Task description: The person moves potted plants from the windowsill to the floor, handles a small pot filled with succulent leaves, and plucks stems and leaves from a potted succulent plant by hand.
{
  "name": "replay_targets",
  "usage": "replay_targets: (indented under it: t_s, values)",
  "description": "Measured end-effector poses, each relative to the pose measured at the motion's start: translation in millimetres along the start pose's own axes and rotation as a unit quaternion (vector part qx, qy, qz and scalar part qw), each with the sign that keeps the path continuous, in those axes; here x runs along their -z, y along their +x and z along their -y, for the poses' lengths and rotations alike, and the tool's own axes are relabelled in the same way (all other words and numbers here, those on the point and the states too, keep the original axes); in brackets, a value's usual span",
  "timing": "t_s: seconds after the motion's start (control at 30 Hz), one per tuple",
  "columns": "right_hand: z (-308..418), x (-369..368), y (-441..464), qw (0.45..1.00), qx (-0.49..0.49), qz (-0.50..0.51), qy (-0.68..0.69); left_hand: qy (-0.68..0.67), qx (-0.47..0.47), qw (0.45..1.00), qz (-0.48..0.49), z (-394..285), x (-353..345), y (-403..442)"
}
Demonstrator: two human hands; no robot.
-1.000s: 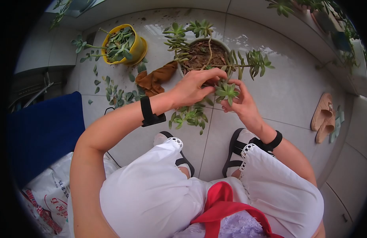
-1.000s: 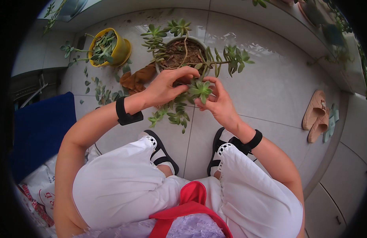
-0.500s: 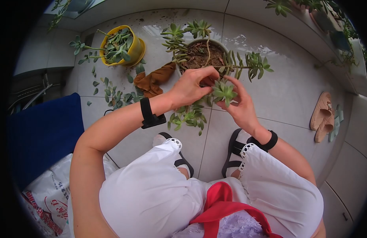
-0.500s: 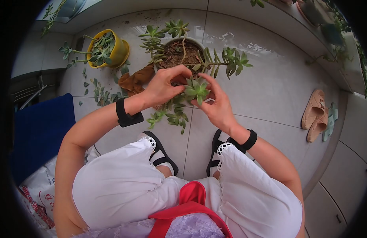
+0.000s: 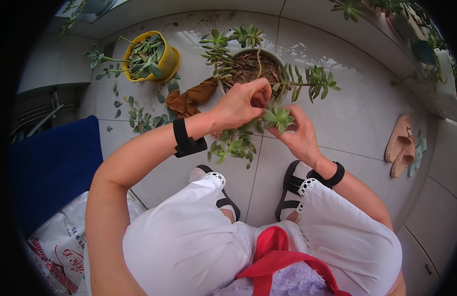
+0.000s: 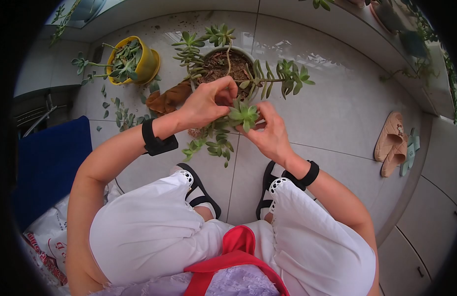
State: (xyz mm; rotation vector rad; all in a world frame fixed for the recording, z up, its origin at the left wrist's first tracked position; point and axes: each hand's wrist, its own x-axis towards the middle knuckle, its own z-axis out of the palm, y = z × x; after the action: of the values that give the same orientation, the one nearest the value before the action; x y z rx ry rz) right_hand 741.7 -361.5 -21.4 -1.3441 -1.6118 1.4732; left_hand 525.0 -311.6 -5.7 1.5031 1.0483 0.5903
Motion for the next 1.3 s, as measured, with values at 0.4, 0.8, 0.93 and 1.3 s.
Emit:
replay_targets:
  t_s: [0.4,0.8,0.93,1.3]
  values:
    - [18,4,9,0.999,0.039,0.024,-0.018,0.005,0.036,0.998,0.045,-6,6,1]
    - [5,-2,3,0.977,-0.090,0.016,0.190,0.016,-0.018,0.997,0.073,7,8,7]
    - [9,-2,1,0.999,-0.009,-0.022,0.045,0.064,-0.038,0.989,0.126,6,10,8]
    - [17,4,4,0.974,0.177,-0.022,-0.139,0.094,-0.098,0.981,0.140,9,9,7]
